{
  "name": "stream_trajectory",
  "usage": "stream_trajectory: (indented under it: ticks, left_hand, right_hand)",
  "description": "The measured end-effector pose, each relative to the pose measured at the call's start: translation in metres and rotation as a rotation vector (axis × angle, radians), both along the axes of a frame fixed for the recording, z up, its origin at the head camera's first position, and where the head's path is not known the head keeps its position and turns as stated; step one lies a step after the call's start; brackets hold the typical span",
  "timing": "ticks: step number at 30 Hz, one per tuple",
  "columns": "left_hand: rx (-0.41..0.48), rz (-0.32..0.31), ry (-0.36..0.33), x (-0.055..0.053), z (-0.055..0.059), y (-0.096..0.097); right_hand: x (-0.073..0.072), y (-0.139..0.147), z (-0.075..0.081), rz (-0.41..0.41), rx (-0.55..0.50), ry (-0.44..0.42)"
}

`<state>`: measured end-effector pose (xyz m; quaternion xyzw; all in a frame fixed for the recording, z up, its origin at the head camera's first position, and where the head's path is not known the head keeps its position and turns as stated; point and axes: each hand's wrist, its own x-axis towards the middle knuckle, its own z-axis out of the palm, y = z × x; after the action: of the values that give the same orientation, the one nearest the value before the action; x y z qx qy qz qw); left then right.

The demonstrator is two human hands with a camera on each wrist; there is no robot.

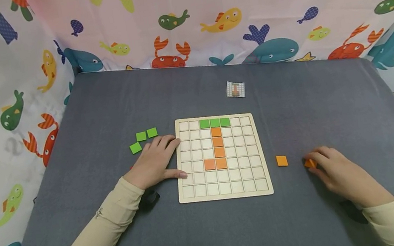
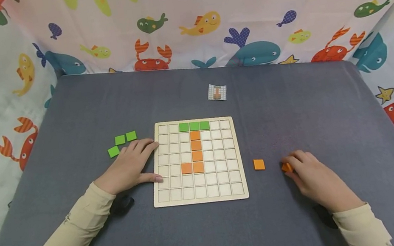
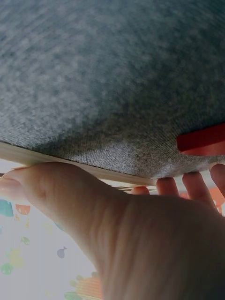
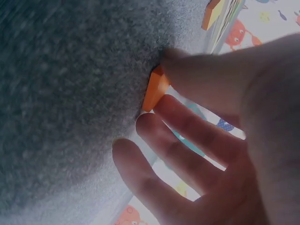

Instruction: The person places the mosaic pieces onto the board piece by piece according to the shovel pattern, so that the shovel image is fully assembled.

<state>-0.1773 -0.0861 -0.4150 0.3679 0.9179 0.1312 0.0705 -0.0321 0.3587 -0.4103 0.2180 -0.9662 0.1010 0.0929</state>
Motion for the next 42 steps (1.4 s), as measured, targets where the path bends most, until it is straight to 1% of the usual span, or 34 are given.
stream_trajectory:
  ticks: [11,18,22,26,30,34,37,40,42]
  left_hand:
    - [0.006,-0.002,0.009,0.000,0.000,-0.001]
    - [-0.001,0.003,0.002,0.001,0.001,0.000]
    - [0.000,0.002,0.003,0.001,0.000,0.000]
    - [0.000,-0.001,0.008,0.001,0.001,0.000]
    - [-0.002,-0.005,0.010,0.001,0.001,0.000]
    - [0.001,-0.005,0.007,0.001,0.001,-0.001]
    - [0.004,-0.007,0.007,0.001,0.001,-0.001]
    - [0.007,-0.010,0.008,0.001,0.001,-0.001]
    - [0.007,-0.011,0.011,0.001,0.001,-0.001]
  right_hand:
    - [-0.004,-0.001,0.000,0.023,-0.021,0.021]
    - [-0.004,-0.003,0.001,0.034,-0.030,0.033]
    - [-0.006,-0.006,0.003,0.027,-0.029,0.052]
    - [-0.010,-0.013,0.005,0.036,-0.046,0.079]
    - [-0.016,-0.024,0.007,0.077,-0.086,0.096]
    - [-0.027,-0.040,0.008,0.152,-0.141,0.153]
    - [-0.037,-0.056,0.008,0.211,-0.155,0.185]
    - [-0.045,-0.071,0.007,0.267,-0.150,0.168]
    - [-0.049,-0.082,0.007,0.299,-0.138,0.138]
